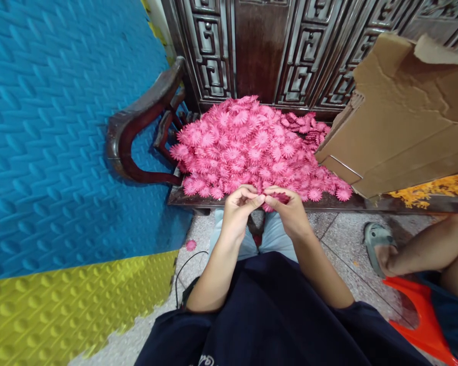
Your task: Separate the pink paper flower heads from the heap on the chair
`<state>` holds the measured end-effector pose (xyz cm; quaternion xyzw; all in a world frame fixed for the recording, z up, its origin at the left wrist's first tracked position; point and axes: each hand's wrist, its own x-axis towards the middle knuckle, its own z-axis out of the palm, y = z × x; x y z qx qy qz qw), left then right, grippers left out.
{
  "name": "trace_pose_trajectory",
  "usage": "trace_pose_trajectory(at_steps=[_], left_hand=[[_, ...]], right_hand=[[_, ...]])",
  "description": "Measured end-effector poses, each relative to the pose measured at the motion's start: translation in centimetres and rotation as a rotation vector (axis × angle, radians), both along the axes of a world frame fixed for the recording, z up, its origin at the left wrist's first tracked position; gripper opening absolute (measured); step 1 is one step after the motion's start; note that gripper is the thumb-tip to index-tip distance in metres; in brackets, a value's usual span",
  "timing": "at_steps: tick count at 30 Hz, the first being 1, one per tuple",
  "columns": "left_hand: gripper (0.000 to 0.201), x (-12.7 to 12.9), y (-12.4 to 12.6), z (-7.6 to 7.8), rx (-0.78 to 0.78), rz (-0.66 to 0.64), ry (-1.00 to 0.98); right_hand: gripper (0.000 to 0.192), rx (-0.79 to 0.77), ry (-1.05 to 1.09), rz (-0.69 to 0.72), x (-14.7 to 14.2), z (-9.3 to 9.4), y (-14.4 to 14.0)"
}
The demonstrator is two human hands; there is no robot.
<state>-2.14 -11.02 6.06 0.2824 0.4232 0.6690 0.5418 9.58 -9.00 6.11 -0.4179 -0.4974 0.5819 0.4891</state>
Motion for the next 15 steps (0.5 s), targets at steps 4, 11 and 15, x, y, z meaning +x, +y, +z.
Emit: trace_pose_trajectory(at_steps=[4,11,15], left_hand=[[0.033,-0.05,0.05,-0.02,0.009,-0.061,-0.005],[0.046,-0.37,0.25,-0.07,-0.001,-0.147,-0.093],[0.05,-0.81,0.23,-0.18,-0.017,-0.206,-0.182]], right_hand=[[0.017,-0.046,0.022,-0.013,-0.18,0.07,-0.22],[0.018,-0.037,0.017,-0.107,-0.4,0.34,-0.25],[0.018,-0.106,0.092,-0.136,-0.43,0.62,-0.27]])
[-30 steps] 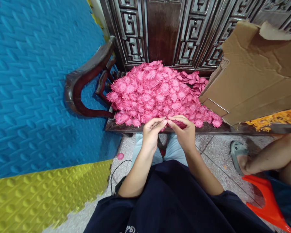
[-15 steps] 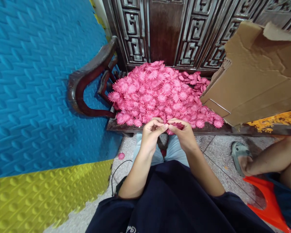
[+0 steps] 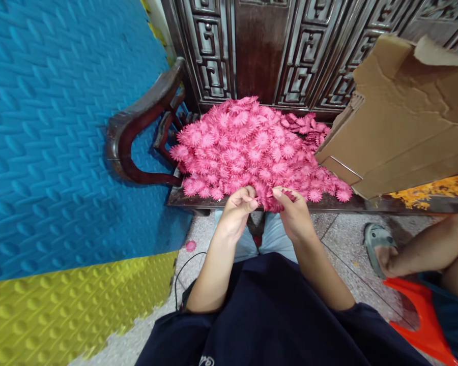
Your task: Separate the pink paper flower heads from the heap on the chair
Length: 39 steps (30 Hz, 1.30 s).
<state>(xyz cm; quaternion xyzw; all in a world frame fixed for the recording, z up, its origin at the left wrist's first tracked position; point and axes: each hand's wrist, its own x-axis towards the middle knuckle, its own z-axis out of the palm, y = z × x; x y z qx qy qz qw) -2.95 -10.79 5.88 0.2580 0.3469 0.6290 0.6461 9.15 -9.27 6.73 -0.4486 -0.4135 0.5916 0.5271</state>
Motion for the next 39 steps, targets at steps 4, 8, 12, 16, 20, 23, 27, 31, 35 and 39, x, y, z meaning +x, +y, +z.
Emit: trace_pose_trajectory(at_steps=[4,8,12,16,20,23,27,31,35,39], left_hand=[[0.05,-0.2,0.0,-0.3,-0.012,0.002,-0.077],[0.049,-1.0,0.2,-0.5,-0.043,0.166,-0.047],[0.046,-2.0,0.8,-0.5,-0.02,0.345,0.033],[0.04,-1.5,1.1,-0.8,0.035,0.387,0.089],[0.031,0.2,0.9,-1.1,0.047,0.459,0.071],[0.027,1.3,0.5,-1.0,0.05,0.493,0.101],[0.022,2.1,0.0,-0.6,0.057,0.497,0.18],[0.018,2.4,-0.2,-0.5,0.068,0.497,0.228],[0.017,2.6,-0.3,-0.8,0.081,0.499,0.275],[0.017,2.7,-0.4,-0.9,0.073,0.493,0.279]], right_hand=[[0.018,-0.037,0.095,-0.044,0.0,0.1,0.2],[0.019,-0.051,0.086,-0.108,1.0,-0.2,1.1],[0.018,-0.027,0.131,-0.22,2.5,-0.6,2.1],[0.015,-0.049,0.126,-0.199,2.5,-1.1,1.8],[0.013,0.001,0.026,-0.182,0.9,-1.5,0.8],[0.011,0.087,-0.056,-0.126,-0.3,-1.3,0.1],[0.01,0.162,-0.186,-0.07,-0.9,-1.0,-0.5],[0.013,0.195,-0.222,-0.067,-0.8,-0.9,-0.9],[0.015,0.167,-0.241,-0.121,-0.8,-0.7,-1.1],[0.016,0.118,-0.257,-0.179,-0.9,-1.0,-1.1]])
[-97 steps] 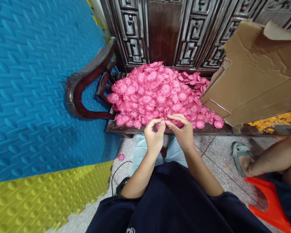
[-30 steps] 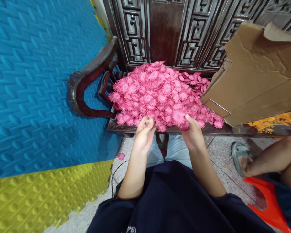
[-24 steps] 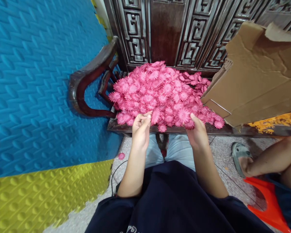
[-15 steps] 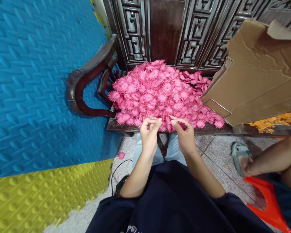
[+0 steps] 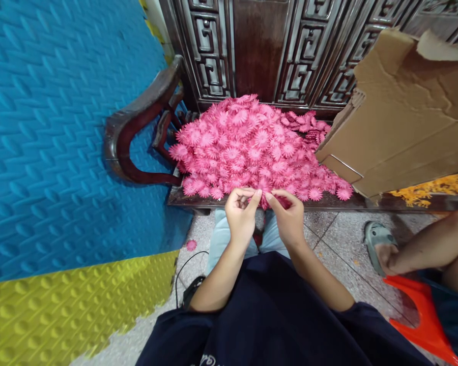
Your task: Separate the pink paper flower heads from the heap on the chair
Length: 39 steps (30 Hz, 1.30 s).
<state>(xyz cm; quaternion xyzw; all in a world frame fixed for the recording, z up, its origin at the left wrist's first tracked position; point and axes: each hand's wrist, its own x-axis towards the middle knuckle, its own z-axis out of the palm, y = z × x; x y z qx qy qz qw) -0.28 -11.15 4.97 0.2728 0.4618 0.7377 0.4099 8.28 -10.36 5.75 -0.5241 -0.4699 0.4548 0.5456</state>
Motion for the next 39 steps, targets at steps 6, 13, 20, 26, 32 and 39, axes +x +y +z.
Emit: trace_pose_trajectory(at_steps=[6,13,20,26,32,39], left_hand=[[0.021,-0.4,0.3,0.2,0.006,0.014,-0.092],[0.025,-0.4,0.3,0.1,-0.023,0.031,-0.138],[0.025,-0.7,0.3,-0.1,-0.008,0.023,-0.13],[0.026,-0.6,0.3,-0.2,-0.017,0.059,-0.082],[0.025,-1.2,0.6,-0.1,-0.006,0.241,0.067],[0.025,-1.9,1.0,-0.4,0.01,0.259,-0.004]], right_hand=[[0.014,-0.023,0.089,-0.001,-0.1,-0.8,0.2],[0.009,0.11,-0.135,0.024,-0.2,0.2,-0.1],[0.006,0.248,-0.224,0.013,-0.2,-0.4,-0.1],[0.007,0.259,-0.257,0.059,-0.1,-0.7,0.0],[0.009,0.205,-0.263,0.044,0.3,-1.0,-0.1],[0.018,0.01,-0.185,-0.023,1.2,-1.1,0.6]])
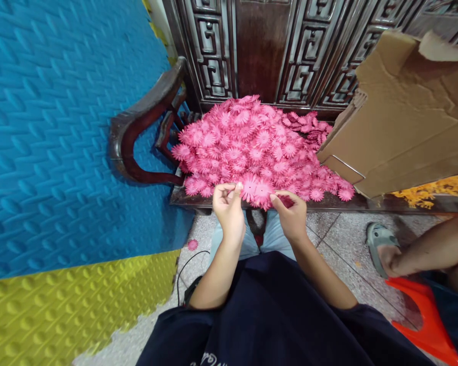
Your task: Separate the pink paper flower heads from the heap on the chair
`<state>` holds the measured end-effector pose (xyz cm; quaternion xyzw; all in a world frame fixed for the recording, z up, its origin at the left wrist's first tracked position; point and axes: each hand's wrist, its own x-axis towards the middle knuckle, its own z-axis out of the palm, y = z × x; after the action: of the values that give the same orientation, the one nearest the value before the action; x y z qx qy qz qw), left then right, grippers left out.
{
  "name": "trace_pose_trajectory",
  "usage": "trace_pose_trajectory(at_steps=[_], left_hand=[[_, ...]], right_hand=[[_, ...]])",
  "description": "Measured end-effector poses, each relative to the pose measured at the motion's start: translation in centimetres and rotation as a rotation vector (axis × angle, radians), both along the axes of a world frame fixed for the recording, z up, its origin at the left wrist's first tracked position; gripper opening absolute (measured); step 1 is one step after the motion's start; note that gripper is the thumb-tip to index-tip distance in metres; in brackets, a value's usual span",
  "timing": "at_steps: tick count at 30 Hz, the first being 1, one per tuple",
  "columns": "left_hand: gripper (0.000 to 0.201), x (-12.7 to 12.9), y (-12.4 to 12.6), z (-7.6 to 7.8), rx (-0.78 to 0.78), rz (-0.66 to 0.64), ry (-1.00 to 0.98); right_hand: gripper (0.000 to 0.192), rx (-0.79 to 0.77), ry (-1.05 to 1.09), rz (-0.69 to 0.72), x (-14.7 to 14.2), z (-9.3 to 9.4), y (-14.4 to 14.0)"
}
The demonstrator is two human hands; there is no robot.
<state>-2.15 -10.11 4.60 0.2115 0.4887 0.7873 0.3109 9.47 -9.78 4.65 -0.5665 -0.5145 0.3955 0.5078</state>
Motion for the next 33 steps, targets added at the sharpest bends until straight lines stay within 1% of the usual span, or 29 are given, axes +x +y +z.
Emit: trace_pose_trajectory(at_steps=[4,11,13,15,17,19,21,22,23,24,25,26,27,28,30,31,32,33], left_hand=[[0.024,0.1,0.1,-0.4,0.028,-0.002,-0.056],[0.026,-0.3,0.8,-1.0,0.004,0.015,-0.029],[0.027,-0.8,1.3,-1.3,0.015,0.066,-0.036],[0.028,-1.3,2.4,-1.5,0.035,0.129,-0.038],[0.03,-1.9,4.7,-1.2,0.048,0.135,-0.003],[0.034,-2.4,8.2,-0.4,0.06,0.098,0.045],[0.027,-3.0,12.5,0.9,0.063,0.134,0.181],[0.021,-3.4,14.6,1.6,0.054,0.162,0.271],[0.012,-3.7,16.5,2.3,0.024,0.155,0.372],[0.007,-4.0,17.9,2.8,-0.038,0.125,0.471],[0.005,-4.1,18.8,3.1,-0.058,0.093,0.502],[0.008,-4.1,19.1,3.2,-0.072,0.096,0.512],[0.012,-3.9,18.8,3.1,-0.079,0.116,0.52],[0.016,-3.5,17.8,2.7,-0.084,0.147,0.522],[0.02,-2.3,14.5,1.5,-0.045,0.191,0.543],[0.02,-1.5,12.4,0.8,-0.011,0.156,0.546],[0.017,-0.6,10.2,0.2,0.003,0.078,0.54],[0.014,0.2,8.2,-0.3,-0.003,-0.043,0.548]], right_hand=[[0.017,0.003,0.039,0.001,0.5,-0.5,0.3],[0.02,-0.04,0.032,-0.028,1.3,-1.5,0.5],[0.021,-0.044,0.081,-0.081,2.0,-2.0,0.9],[0.022,-0.055,0.129,-0.167,3.0,-2.7,1.5],[0.023,-0.085,0.154,-0.228,3.9,-3.2,1.9],[0.025,-0.12,0.149,-0.225,4.4,-3.5,2.0],[0.026,-0.144,0.129,-0.18,4.5,-3.6,1.8],[0.027,-0.153,0.117,-0.152,4.4,-3.5,1.6],[0.027,-0.163,0.107,-0.127,4.2,-3.4,1.3],[0.028,-0.173,0.103,-0.106,4.1,-3.4,1.2],[0.029,-0.184,0.105,-0.091,4.0,-3.3,1.0],[0.029,-0.196,0.111,-0.082,3.9,-3.3,1.0],[0.029,-0.205,0.118,-0.08,3.9,-3.3,1.0],[0.029,-0.212,0.124,-0.081,3.9,-3.4,1.1],[0.028,-0.219,0.136,-0.093,4.0,-3.5,1.4],[0.028,-0.22,0.144,-0.096,4.0,-3.6,1.6],[0.028,-0.219,0.154,-0.099,3.9,-3.5,1.8],[0.028,-0.218,0.164,-0.097,3.9,-3.5,2.0]])
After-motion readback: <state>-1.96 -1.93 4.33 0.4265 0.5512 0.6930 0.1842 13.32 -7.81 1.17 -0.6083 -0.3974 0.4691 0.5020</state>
